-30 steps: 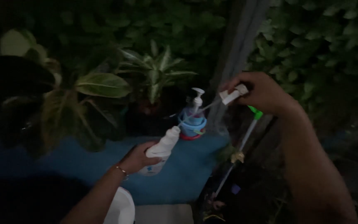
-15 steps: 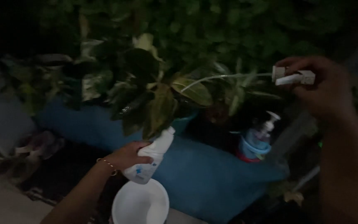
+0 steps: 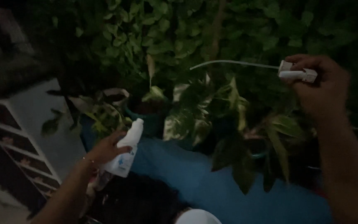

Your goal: Water several indoor and outdoor potted plants using a spray bottle.

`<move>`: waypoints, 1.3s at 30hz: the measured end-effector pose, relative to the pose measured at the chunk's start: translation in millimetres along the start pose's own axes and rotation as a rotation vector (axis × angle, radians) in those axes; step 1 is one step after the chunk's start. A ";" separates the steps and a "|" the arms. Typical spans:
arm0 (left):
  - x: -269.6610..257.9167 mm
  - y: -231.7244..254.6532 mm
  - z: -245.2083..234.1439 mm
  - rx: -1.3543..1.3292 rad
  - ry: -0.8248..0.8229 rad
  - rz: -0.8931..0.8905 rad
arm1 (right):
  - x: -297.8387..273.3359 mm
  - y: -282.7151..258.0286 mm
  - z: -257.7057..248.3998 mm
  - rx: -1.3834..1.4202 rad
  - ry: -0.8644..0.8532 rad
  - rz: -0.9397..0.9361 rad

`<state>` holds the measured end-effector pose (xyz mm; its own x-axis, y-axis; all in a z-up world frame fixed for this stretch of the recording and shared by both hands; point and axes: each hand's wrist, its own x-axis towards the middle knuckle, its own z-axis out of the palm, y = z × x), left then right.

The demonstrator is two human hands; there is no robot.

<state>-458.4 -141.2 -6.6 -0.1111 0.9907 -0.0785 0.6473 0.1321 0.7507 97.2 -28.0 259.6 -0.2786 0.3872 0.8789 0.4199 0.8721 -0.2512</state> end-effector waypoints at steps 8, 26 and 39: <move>111.0 -9.0 -96.5 0.599 -0.007 -0.096 | 17.0 -42.7 66.8 -0.094 -0.051 -0.090; 188.4 -14.6 -128.8 0.424 -0.044 -0.148 | 19.4 -50.0 102.3 -0.260 -0.071 0.057; 186.5 -2.6 -197.8 -0.039 0.118 -0.229 | 26.6 -44.6 115.6 -0.245 -0.098 0.118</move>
<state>-630.0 36.7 106.6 -0.3401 0.9242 -0.1738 0.5660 0.3487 0.7470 -28.8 -22.0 247.3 -0.2927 0.5191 0.8030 0.6470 0.7259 -0.2334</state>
